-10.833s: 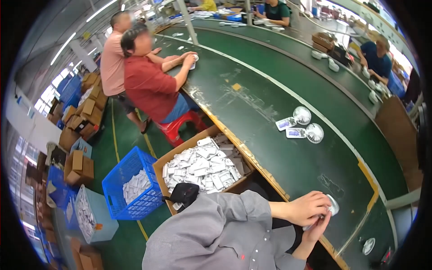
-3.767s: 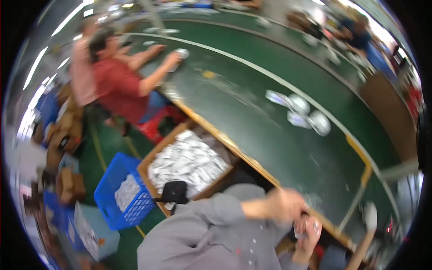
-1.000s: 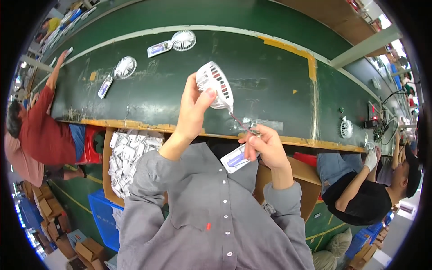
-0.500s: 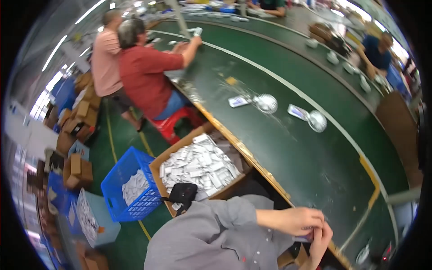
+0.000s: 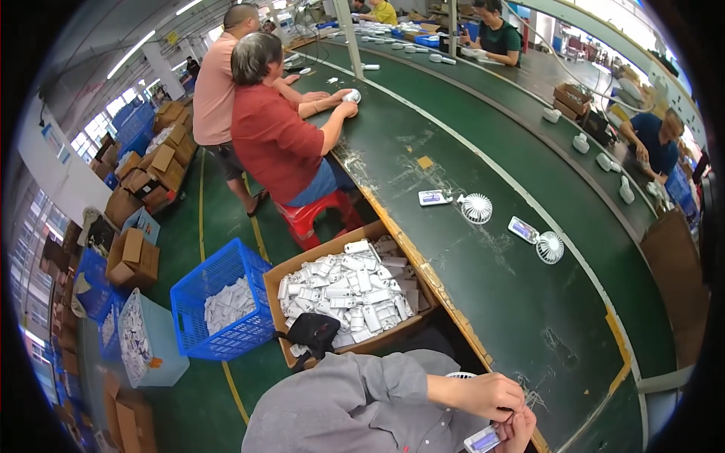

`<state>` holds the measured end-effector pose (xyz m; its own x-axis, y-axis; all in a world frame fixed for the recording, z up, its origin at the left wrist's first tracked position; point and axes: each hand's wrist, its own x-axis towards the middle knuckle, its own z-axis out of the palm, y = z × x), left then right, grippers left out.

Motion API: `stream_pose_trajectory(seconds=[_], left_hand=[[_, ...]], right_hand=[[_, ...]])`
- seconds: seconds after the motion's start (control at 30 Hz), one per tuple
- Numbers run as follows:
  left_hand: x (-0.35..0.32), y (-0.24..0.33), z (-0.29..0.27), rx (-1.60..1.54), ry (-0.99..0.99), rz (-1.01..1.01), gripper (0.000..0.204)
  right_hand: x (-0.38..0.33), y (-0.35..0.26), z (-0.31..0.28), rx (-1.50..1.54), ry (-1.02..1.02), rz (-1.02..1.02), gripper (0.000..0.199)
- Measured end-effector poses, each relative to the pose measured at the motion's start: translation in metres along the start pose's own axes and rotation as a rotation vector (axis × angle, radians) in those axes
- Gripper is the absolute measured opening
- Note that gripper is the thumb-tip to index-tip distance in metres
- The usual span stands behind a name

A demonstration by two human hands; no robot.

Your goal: The person assembles small handheld portable fans by hand, combining fan housings, circuit boards, batteries, and plastic casings from various handheld fan components.

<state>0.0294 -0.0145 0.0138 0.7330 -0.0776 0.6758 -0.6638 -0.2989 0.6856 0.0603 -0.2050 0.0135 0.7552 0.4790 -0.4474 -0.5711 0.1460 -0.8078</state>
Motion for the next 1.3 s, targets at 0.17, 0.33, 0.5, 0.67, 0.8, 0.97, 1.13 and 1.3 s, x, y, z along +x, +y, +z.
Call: stream_pose_trajectory(seconds=[0.17, 0.33, 0.5, 0.67, 0.8, 0.97, 1.13, 1.3], left_hand=[[-0.002, 0.016, 0.004, -0.407, 0.045, -0.301, 0.012], [0.002, 0.013, 0.006, -0.298, 0.035, -0.211, 0.010], [0.001, 0.016, 0.010, 0.228, -0.052, 0.064, 0.009], [0.009, 0.022, 0.001, -0.022, -0.043, 0.029, 0.011], [0.000, 0.017, 0.005, -0.269, -0.044, -0.142, 0.012], [-0.012, 0.018, 0.021, -0.299, -0.107, -0.285, 0.011], [0.000, -0.003, -0.012, 0.036, 0.100, -0.364, 0.013], [0.011, -0.005, -0.043, -0.418, 0.161, -0.561, 0.013]], right_hand=[[-0.005, 0.002, -0.017, -0.045, -0.131, 0.097, 0.041], [-0.006, 0.006, -0.030, 0.114, -0.373, 0.091, 0.033], [-0.023, 0.003, -0.018, -0.052, -0.084, -0.012, 0.022], [-0.035, -0.008, 0.001, 0.069, -0.030, -0.008, 0.027], [-0.032, -0.021, 0.015, -0.081, -0.050, 0.060, 0.029], [-0.051, -0.024, 0.040, -0.184, 0.089, -0.076, 0.021], [-0.092, -0.013, 0.006, -0.153, 0.063, -0.132, 0.025], [-0.093, 0.032, -0.082, 0.047, 0.091, -0.033, 0.031]])
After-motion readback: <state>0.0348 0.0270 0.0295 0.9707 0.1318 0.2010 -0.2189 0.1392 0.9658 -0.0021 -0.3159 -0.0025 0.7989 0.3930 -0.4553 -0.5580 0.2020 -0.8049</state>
